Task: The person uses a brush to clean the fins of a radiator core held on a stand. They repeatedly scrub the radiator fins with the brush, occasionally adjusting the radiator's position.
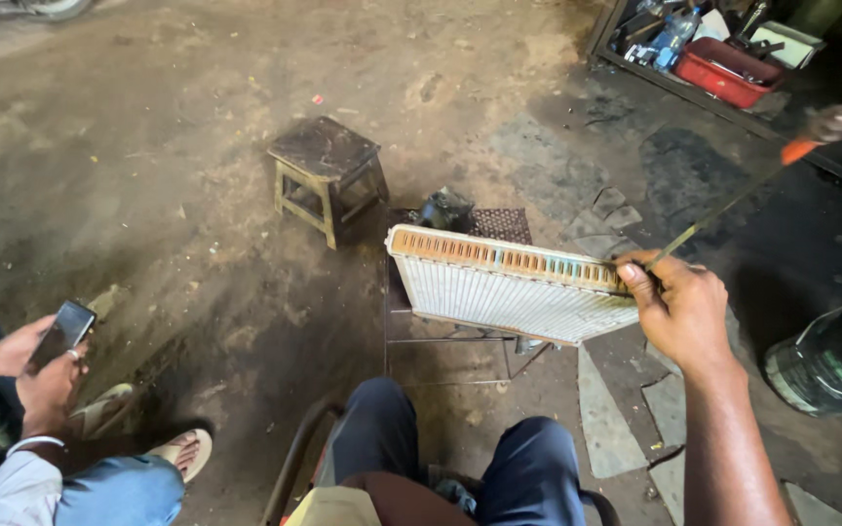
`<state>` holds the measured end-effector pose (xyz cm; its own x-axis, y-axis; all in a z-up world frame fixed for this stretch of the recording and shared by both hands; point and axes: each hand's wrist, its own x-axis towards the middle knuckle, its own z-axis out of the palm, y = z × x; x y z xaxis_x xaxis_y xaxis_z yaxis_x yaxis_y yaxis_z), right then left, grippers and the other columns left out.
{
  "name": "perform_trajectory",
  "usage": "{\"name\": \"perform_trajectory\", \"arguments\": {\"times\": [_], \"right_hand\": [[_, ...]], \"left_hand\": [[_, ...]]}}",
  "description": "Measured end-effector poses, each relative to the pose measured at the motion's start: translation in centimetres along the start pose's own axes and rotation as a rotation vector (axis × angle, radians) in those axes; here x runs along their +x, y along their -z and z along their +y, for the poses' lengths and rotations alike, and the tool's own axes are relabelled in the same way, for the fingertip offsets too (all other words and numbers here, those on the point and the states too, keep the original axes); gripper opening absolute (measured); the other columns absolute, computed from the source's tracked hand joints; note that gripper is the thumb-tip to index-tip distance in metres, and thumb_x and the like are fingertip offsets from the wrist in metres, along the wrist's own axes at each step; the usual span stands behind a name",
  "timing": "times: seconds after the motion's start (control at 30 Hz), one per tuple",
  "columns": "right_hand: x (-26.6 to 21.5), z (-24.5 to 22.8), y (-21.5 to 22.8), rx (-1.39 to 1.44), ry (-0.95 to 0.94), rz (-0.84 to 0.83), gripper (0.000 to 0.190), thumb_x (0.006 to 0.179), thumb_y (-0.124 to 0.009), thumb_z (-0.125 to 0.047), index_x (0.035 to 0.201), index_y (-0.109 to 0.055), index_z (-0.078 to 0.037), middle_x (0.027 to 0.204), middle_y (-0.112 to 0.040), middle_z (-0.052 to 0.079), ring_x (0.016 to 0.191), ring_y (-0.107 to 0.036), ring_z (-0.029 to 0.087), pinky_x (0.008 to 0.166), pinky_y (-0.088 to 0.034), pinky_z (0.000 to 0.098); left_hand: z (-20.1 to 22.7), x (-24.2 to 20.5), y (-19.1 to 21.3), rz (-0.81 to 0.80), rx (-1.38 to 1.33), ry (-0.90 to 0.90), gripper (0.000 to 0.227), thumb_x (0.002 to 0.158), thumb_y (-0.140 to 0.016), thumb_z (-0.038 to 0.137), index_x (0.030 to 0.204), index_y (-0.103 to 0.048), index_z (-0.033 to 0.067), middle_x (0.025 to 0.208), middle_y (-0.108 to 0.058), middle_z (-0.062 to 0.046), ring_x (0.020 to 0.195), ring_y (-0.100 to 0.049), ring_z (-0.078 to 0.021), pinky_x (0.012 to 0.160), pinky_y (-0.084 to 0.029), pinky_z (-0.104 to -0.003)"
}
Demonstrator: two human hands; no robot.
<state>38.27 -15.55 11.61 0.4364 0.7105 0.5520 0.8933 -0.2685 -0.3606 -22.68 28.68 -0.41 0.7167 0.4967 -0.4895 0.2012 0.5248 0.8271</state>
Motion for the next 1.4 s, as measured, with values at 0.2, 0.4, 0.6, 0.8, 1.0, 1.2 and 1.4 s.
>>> {"name": "perform_trajectory", "arguments": {"times": [0.2,0.4,0.6,0.8,1.0,1.2,1.4], "right_hand": [[0.0,-0.4,-0.2,-0.024,-0.038,-0.003,0.016,0.100,-0.072,-0.027,0.108,-0.077,-0.014,0.086,-0.075,0.011,0.079,-0.074,0.029,0.070,-0.055,0.0400],[-0.3,-0.3,0.0,-0.020,-0.020,0.001,0.016,0.097,-0.073,-0.025,0.108,-0.078,-0.014,0.084,-0.074,0.012,0.075,-0.073,0.029,0.068,-0.055,0.0398],[-0.4,-0.8,0.2,0.022,0.003,0.015,0.015,0.098,-0.073,-0.024,0.108,-0.077,-0.014,0.084,-0.074,0.012,0.077,-0.074,0.028,0.069,-0.055,0.0396],[-0.6,-1.3,0.4,0.048,-0.010,0.013,0.014,0.097,-0.073,-0.023,0.105,-0.078,-0.014,0.082,-0.074,0.011,0.075,-0.074,0.028,0.067,-0.055,0.0397],[-0.5,-1.4,0.6,0.033,0.100,0.058,0.010,0.096,-0.074,-0.021,0.102,-0.077,-0.014,0.075,-0.071,0.009,0.071,-0.070,0.029,0.069,-0.053,0.0414],[-0.5,-1.5,0.9,0.067,-0.030,0.004,0.011,0.094,-0.074,-0.023,0.100,-0.077,-0.014,0.073,-0.071,0.008,0.067,-0.070,0.028,0.064,-0.053,0.0414],[-0.7,-1.5,1.0,0.055,0.083,0.046,0.012,0.095,-0.074,-0.022,0.101,-0.076,-0.013,0.074,-0.071,0.007,0.071,-0.068,0.029,0.072,-0.051,0.0419]], "left_hand": [[1.5,-1.8,-4.9,-0.088,-0.209,0.246,0.050,0.094,-0.042,0.055,0.102,-0.071,0.0151,0.092,-0.078,-0.008,0.085,-0.076,-0.0371,0.076,-0.059,-0.056],[2.4,-1.3,-5.9,-0.116,-0.225,0.309,0.052,0.090,-0.039,0.054,0.112,-0.071,0.0204,0.097,-0.078,-0.008,0.093,-0.075,-0.0435,0.076,-0.059,-0.062],[1.2,-0.4,-4.3,-0.054,-0.156,0.249,0.047,0.097,-0.035,0.048,0.113,-0.065,0.0164,0.094,-0.075,-0.011,0.090,-0.074,-0.0427,0.073,-0.060,-0.062],[0.4,0.2,-2.3,0.126,0.021,0.200,0.023,0.097,-0.047,0.021,0.111,-0.061,0.0091,0.093,-0.073,-0.018,0.079,-0.072,-0.0434,0.066,-0.058,-0.066],[-1.1,1.9,-2.1,0.305,-0.046,0.036,0.024,0.096,-0.052,0.024,0.112,-0.062,0.0101,0.097,-0.073,-0.016,0.083,-0.073,-0.0407,0.070,-0.059,-0.062],[-3.1,2.8,-0.7,0.478,-0.081,-0.111,0.026,0.094,-0.057,0.026,0.114,-0.063,0.0111,0.101,-0.074,-0.014,0.087,-0.073,-0.0381,0.074,-0.060,-0.058],[-5.9,2.4,1.0,0.778,0.071,-0.388,0.028,0.093,-0.063,0.029,0.115,-0.065,0.0121,0.104,-0.074,-0.012,0.091,-0.074,-0.0355,0.077,-0.060,-0.054]]}}
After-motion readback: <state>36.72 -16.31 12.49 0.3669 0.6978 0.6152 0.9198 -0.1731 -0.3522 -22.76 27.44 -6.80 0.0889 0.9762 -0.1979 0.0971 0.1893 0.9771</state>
